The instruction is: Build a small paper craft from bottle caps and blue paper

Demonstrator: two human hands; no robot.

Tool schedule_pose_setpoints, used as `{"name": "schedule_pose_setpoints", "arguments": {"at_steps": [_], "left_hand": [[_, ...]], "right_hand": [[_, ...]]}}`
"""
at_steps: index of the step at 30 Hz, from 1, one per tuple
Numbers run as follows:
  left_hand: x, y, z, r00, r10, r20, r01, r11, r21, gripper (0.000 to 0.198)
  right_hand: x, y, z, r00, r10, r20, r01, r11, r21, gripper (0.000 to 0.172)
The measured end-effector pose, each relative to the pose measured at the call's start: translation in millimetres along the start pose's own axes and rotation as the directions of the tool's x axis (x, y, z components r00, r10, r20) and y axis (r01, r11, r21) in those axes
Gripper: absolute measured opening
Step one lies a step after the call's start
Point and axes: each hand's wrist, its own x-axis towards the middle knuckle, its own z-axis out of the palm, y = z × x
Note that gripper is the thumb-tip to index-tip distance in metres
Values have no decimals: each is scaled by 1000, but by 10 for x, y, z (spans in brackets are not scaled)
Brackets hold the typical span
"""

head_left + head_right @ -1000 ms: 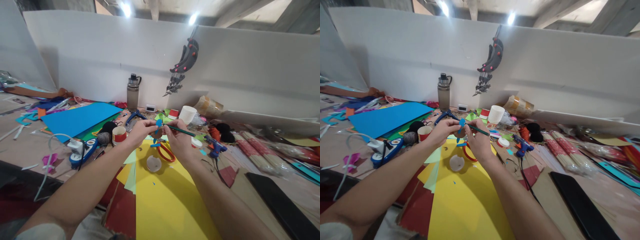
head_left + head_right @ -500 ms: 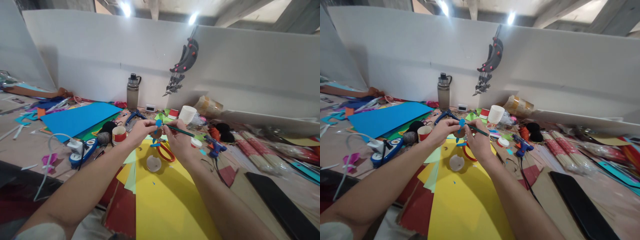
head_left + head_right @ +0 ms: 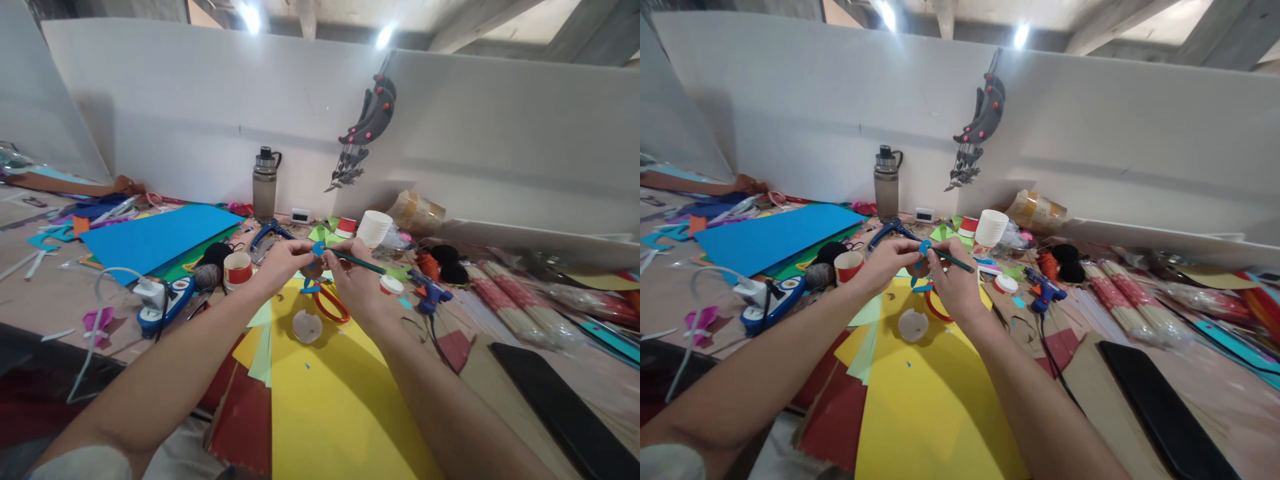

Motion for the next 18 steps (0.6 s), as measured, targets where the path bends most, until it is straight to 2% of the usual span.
{"name": "schedule_pose_setpoints", "arguments": {"at_steps": [5, 18], "left_hand": [[0, -4, -7, 999, 35, 25, -36, 999, 38, 29], [-17, 7, -7, 998, 63, 24, -64, 994, 85, 30]], "right_hand": [[8, -43, -16, 999, -41, 3, 42, 998, -53, 8], [9, -62, -12, 998, -59, -12, 58, 995, -84, 8]]}}
